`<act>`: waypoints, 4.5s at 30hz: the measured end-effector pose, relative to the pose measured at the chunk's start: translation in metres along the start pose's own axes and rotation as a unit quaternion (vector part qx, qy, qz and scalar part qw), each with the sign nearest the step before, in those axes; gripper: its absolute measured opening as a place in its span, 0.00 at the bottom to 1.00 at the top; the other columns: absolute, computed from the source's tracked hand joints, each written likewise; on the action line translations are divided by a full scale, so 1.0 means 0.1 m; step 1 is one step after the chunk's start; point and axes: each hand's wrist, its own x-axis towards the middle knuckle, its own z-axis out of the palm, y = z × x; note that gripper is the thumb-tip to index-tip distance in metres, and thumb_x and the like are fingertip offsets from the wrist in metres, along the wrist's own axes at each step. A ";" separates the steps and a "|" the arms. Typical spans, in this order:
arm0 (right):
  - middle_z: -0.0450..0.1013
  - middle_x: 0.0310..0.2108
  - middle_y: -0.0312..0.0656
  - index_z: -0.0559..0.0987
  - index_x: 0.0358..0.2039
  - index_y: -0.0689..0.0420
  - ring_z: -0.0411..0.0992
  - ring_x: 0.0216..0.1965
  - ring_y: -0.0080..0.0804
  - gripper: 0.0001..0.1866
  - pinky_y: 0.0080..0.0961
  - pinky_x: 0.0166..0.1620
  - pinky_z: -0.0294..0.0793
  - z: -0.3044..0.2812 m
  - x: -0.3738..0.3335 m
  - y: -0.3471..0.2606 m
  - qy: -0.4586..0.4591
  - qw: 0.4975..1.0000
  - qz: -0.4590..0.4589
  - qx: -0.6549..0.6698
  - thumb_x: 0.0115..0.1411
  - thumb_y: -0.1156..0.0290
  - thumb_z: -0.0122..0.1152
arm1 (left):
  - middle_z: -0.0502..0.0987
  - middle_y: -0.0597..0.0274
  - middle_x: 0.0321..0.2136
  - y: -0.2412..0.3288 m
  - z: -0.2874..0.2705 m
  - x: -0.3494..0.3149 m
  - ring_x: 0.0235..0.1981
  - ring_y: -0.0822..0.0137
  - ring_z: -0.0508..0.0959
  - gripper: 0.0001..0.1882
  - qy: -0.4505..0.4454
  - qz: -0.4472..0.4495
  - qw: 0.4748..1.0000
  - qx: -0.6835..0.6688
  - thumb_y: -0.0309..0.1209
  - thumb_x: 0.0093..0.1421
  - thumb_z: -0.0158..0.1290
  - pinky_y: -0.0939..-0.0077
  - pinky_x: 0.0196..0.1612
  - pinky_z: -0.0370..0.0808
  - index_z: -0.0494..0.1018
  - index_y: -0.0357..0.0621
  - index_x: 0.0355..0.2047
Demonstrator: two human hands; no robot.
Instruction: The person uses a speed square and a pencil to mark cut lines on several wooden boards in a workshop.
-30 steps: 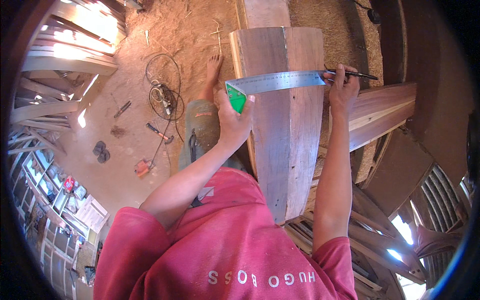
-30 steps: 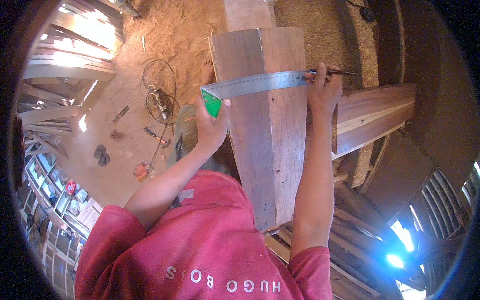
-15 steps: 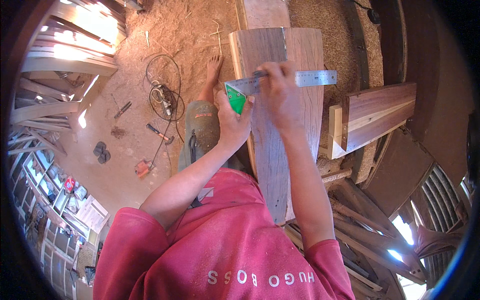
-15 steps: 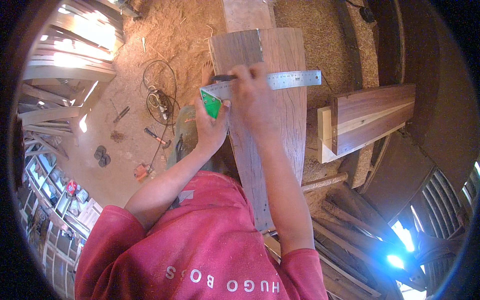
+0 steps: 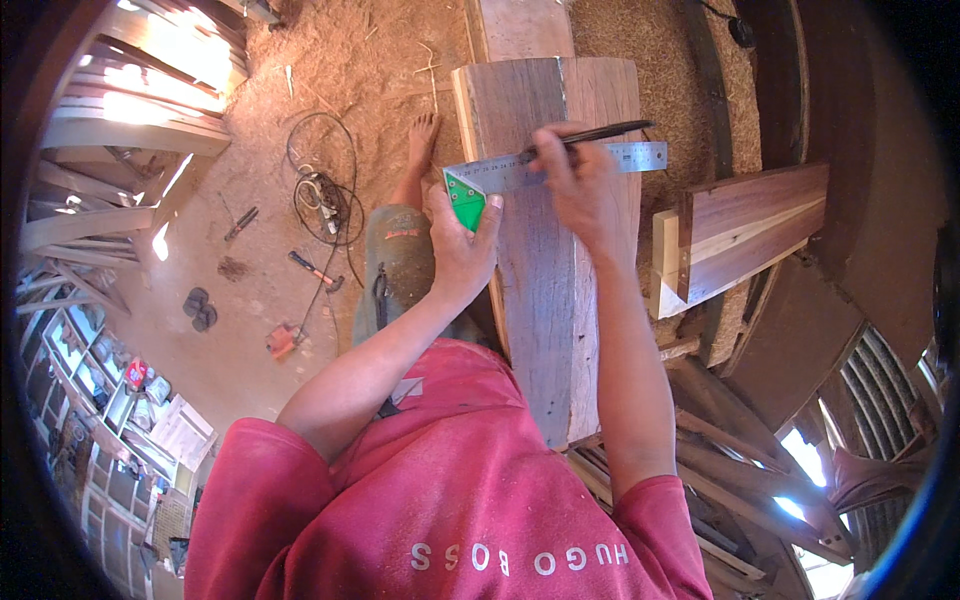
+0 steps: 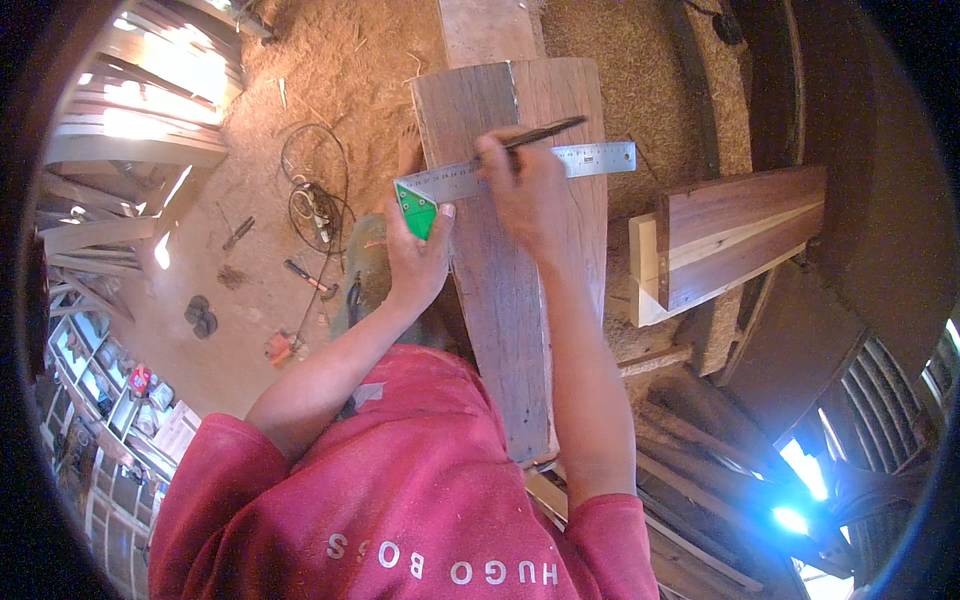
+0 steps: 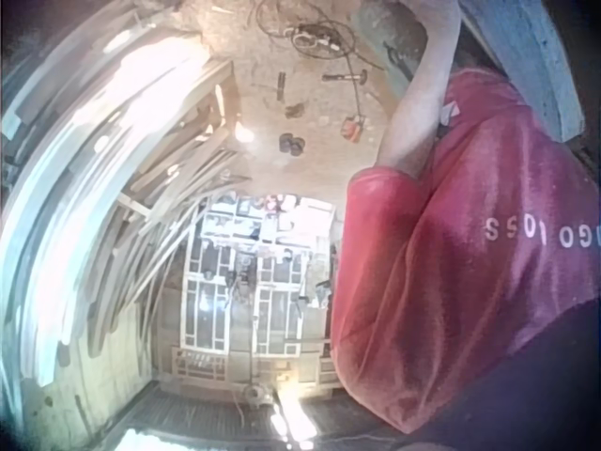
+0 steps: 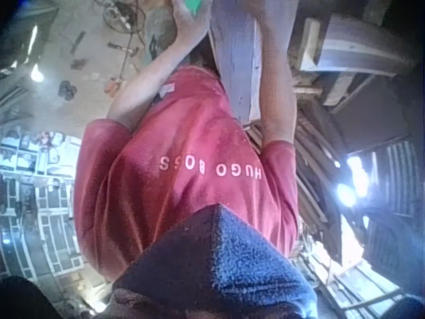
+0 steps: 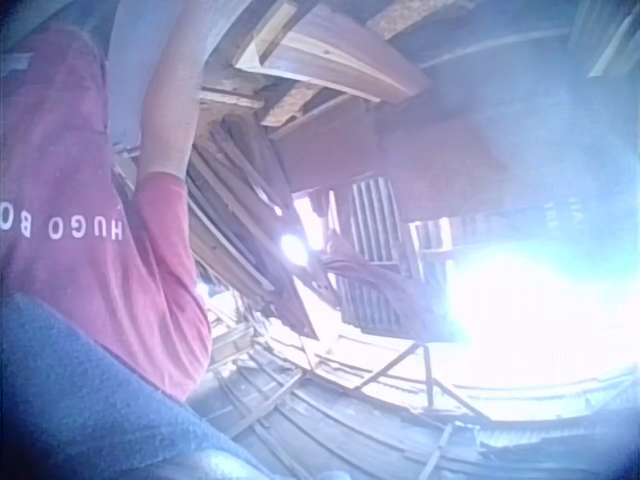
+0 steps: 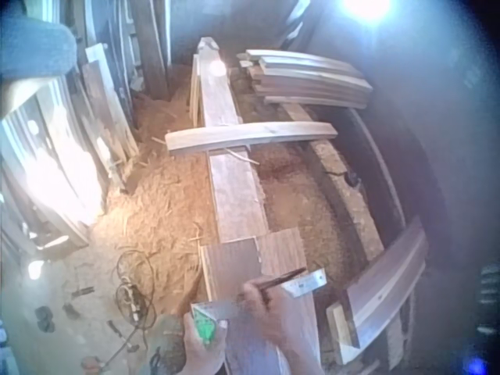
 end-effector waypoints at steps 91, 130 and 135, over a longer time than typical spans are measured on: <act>0.76 0.29 0.34 0.80 0.43 0.59 0.72 0.28 0.17 0.11 0.16 0.30 0.69 -0.84 0.07 0.41 0.213 0.975 -0.042 0.049 0.71 0.64 0.58 | 0.75 0.54 0.38 0.16 0.00 0.34 0.41 0.65 0.76 0.18 -0.019 0.004 1.000 -0.014 0.32 0.66 0.58 0.66 0.46 0.73 0.63 0.37 0.46; 0.81 0.27 0.45 0.80 0.39 0.63 0.82 0.30 0.31 0.12 0.29 0.35 0.80 -0.11 0.37 0.07 0.029 0.999 0.014 0.009 0.67 0.65 0.62 | 0.76 0.49 0.40 0.08 0.01 0.33 0.42 0.59 0.78 0.22 -0.005 0.012 1.000 -0.010 0.32 0.65 0.59 0.62 0.47 0.74 0.62 0.35 0.51; 0.80 0.28 0.43 0.78 0.39 0.63 0.82 0.30 0.30 0.13 0.28 0.35 0.80 -0.74 0.55 0.62 0.117 0.993 0.009 0.015 0.69 0.64 0.60 | 0.77 0.50 0.39 0.16 0.01 0.34 0.42 0.62 0.79 0.20 -0.007 0.022 1.000 0.012 0.31 0.65 0.58 0.64 0.46 0.75 0.62 0.35 0.50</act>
